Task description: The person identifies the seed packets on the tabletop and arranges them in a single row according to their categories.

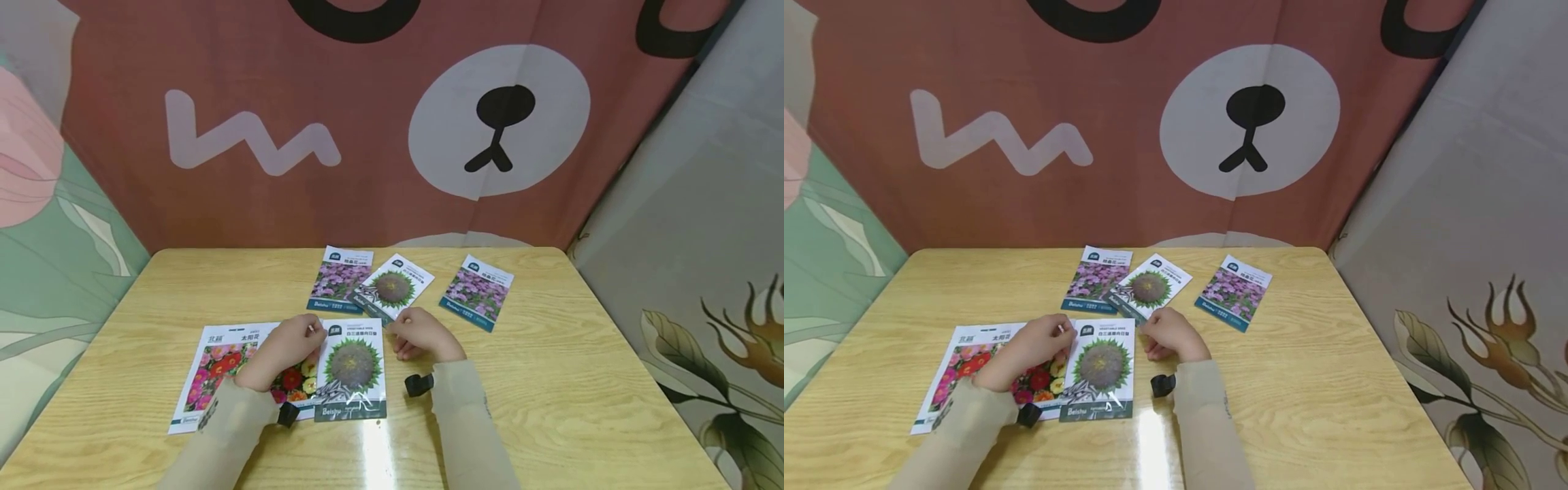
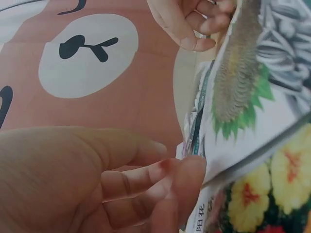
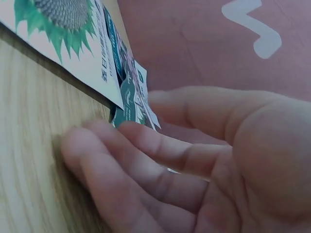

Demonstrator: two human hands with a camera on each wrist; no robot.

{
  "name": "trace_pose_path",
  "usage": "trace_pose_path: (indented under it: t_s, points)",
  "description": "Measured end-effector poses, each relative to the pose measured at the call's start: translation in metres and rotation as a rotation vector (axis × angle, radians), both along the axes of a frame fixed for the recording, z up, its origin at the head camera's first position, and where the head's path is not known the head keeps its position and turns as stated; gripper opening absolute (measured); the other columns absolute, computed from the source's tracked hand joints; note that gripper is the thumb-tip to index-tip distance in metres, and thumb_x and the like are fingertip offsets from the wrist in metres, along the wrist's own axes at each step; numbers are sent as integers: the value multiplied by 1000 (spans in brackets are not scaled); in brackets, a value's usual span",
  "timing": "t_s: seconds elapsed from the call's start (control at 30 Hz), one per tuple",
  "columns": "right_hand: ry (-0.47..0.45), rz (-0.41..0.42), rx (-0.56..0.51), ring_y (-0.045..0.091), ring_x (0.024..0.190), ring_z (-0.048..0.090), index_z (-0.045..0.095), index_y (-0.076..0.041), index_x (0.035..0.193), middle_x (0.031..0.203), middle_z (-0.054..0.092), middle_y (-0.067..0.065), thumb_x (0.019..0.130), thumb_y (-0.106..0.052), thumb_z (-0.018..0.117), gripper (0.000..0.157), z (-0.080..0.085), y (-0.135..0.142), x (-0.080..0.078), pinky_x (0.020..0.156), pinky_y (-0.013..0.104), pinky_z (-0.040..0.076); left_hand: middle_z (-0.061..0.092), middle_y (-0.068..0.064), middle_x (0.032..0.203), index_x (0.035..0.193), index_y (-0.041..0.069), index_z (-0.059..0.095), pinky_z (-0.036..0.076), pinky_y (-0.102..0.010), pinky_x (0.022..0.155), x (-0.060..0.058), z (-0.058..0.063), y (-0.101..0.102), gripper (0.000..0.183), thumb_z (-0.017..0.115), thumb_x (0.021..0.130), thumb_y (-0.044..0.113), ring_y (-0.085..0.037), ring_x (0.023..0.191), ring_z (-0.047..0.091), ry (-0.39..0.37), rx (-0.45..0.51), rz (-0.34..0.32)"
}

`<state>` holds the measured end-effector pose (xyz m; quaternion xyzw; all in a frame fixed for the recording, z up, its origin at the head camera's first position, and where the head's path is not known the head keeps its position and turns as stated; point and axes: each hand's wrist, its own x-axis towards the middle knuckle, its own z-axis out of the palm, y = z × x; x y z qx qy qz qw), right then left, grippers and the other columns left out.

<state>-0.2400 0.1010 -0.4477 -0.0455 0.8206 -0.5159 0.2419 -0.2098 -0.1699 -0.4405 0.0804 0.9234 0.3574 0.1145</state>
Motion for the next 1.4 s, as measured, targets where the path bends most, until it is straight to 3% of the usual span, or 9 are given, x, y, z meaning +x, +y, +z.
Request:
trace_pose_path:
  t_s: [0.17, 0.3, 0.4, 0.6, 0.73, 0.87, 0.97, 1.13, 1.4]
  points:
    - [41, -130, 4, 20, 61, 64, 60, 0, 105, 81, 66, 16, 102, -17, 57, 18, -2, 5, -2, 58, 33, 60, 67, -6, 82, 100, 5, 63, 49, -36, 60, -4, 3, 6, 15, 55, 104, 17, -20, 66, 60, 34, 36, -3]
    - [88, -238, -8, 23, 73, 65, 60, 0, 112, 96, 65, 17, 102, -17, 56, 20, -4, 7, -3, 64, 34, 60, 66, -16, 113, 117, 0, 63, 56, -45, 78, -8, 3, 15, 22, 56, 104, 15, -30, 95, 66, 67, 67, 6]
    - [133, -309, -9, 26, 82, 65, 60, 2, 118, 106, 63, 18, 104, -16, 56, 23, -4, 8, -5, 70, 35, 60, 56, -23, 132, 131, -3, 58, 54, -51, 92, -13, 3, 23, 33, 56, 103, 15, -38, 117, 59, 87, 112, 32]
    - [188, -421, -31, 37, 105, 65, 58, 7, 128, 124, 60, 26, 102, -12, 56, 32, -4, 9, -10, 80, 38, 61, 47, -27, 137, 139, -2, 54, 46, -56, 100, -23, 6, 40, 41, 56, 101, 13, -41, 123, 52, 250, 206, 128]
    - [177, -482, -58, 40, 121, 59, 55, 9, 135, 137, 54, 29, 101, -10, 55, 39, -5, 9, -12, 87, 39, 60, 44, -31, 140, 139, -5, 53, 45, -58, 102, -30, 9, 49, 44, 60, 98, 11, -45, 124, 51, 306, 230, 140]
    - [136, -540, -144, 43, 127, 54, 48, 10, 142, 146, 47, 30, 101, -9, 53, 46, -6, 9, -14, 94, 41, 57, 33, -35, 147, 144, -8, 44, 37, -62, 109, -36, 10, 56, 54, 60, 96, 11, -51, 134, 40, 277, 244, 140]
    - [93, -571, -271, 44, 132, 49, 38, 11, 148, 152, 38, 31, 100, -8, 52, 53, -6, 8, -15, 97, 42, 55, 25, -36, 151, 150, -6, 36, 34, -65, 111, -41, 9, 59, 61, 59, 97, 13, -53, 139, 32, 205, 249, 142]
    - [37, -602, -466, 46, 138, 40, 25, 11, 153, 153, 33, 32, 101, -7, 50, 61, -6, 8, -16, 102, 47, 52, 18, -36, 157, 155, -5, 28, 34, -64, 111, -51, 6, 64, 65, 55, 101, 18, -51, 141, 31, 72, 239, 133]
    - [25, -653, -604, 43, 135, 37, 29, 13, 151, 152, 33, 30, 95, -3, 50, 62, -8, 1, -15, 100, 49, 52, 33, -31, 153, 153, -5, 34, 39, -59, 109, -58, -5, 65, 59, 53, 102, 17, -45, 139, 37, 12, 307, 151]
